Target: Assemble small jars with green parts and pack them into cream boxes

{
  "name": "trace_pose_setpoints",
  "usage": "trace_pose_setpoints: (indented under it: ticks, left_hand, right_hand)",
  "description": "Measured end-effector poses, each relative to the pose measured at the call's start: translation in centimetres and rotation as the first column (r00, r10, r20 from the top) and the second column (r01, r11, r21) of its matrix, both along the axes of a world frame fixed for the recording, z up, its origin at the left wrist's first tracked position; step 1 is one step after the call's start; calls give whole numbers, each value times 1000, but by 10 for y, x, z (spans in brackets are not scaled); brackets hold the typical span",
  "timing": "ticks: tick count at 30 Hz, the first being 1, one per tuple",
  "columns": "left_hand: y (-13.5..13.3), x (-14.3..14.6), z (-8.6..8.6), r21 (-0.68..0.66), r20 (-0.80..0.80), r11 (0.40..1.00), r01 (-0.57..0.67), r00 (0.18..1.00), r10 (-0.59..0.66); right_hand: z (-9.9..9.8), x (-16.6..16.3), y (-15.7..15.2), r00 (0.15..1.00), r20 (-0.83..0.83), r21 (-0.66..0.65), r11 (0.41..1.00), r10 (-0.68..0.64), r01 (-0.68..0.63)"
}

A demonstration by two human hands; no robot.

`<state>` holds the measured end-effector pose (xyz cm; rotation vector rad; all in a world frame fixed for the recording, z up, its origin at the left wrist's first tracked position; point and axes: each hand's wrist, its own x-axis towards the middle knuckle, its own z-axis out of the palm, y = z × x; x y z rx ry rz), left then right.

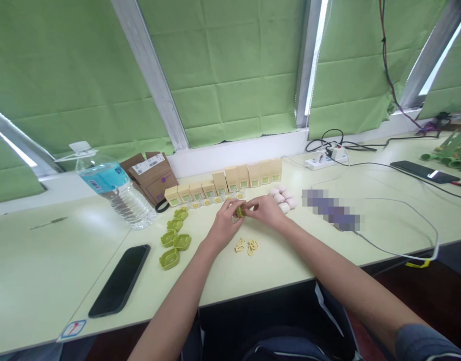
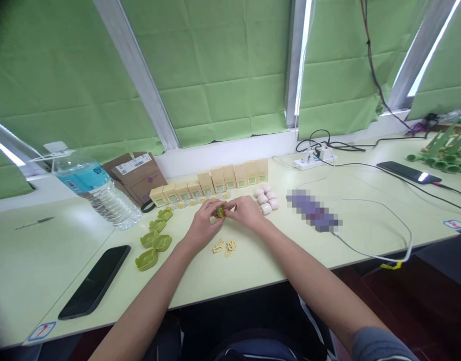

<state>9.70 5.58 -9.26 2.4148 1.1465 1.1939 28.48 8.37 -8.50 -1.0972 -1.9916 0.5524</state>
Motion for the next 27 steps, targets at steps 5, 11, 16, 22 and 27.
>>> trace_pose_setpoints:
  ticks: [5,11,16,22,27]
  left_hand:
    - [0,-1,-1,-9,15,1000,9,1000,-9]
    - [-1,-1,0,1,7,1000,19,1000,-19]
    - [-4,-1,2,-3,2,1000,19,1000,-19]
    - [-7,-3,5,23,1,999,40,999,-40]
    - [-7,-4,7,41,-19,998,38,999,-38]
  right_hand:
    - [-1,0,0,1000,-2,-2,1000,-10,10]
    - [-2,1,1,997,-39,-9,998,59,-60]
    - [-2,0,2,994,-73,-48,995,82,-85]
    - [-2,-1,2,987,-131,-53,993,98,-106]
    - [-2,-3,1,981,-171,-56,993,89,-100]
